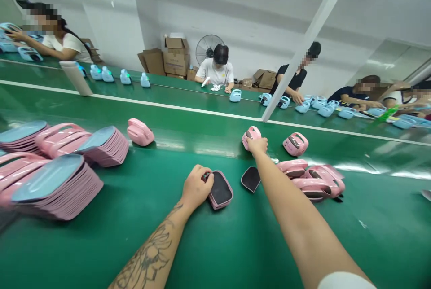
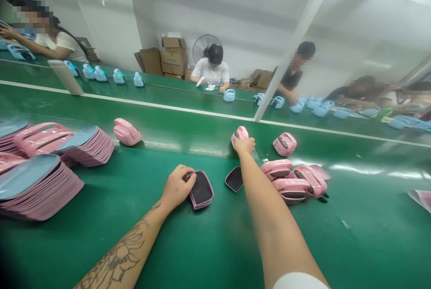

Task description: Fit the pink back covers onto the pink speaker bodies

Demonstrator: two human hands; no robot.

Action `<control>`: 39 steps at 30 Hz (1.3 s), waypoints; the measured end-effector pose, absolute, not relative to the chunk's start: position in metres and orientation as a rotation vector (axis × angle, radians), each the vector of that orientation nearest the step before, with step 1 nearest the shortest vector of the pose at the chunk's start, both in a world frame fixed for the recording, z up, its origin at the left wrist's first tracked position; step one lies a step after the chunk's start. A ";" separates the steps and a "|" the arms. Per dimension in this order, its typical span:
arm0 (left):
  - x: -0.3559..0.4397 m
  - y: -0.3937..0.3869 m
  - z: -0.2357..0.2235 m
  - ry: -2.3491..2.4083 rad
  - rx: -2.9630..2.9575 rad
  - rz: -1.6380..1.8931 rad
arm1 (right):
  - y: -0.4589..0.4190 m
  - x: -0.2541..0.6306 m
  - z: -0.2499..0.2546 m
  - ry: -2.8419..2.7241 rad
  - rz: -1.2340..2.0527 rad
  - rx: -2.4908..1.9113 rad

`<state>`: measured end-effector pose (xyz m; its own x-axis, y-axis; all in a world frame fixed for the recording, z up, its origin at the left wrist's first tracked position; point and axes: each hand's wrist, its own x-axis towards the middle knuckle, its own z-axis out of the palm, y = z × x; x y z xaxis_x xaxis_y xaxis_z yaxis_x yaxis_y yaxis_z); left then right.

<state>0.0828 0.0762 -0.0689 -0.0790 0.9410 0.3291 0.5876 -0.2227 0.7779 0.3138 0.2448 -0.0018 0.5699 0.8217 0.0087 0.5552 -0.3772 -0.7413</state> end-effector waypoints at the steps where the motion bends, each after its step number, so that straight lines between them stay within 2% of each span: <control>1: 0.083 0.077 -0.068 1.648 1.792 1.229 | 0.244 0.316 -0.007 -1.104 0.471 -2.086; 7: 0.088 0.078 -0.070 1.586 1.719 1.320 | 0.186 0.322 -0.012 -1.335 0.415 -1.838; 13: 0.090 0.076 -0.067 1.551 1.671 1.497 | 0.074 0.286 -0.023 -1.616 0.606 -1.465; 16: 0.089 0.072 -0.060 1.479 1.713 1.606 | 0.044 0.271 -0.036 -1.621 0.576 -1.318; 23: 0.090 0.066 -0.054 1.435 1.915 1.561 | 0.039 0.267 -0.050 -1.777 0.499 -1.180; 30: 0.096 0.064 -0.056 1.464 1.963 1.492 | 0.042 0.265 -0.049 -1.637 0.574 -1.345; 39: 0.098 0.063 -0.056 1.439 1.989 1.379 | 0.042 0.262 -0.048 -1.635 0.451 -1.453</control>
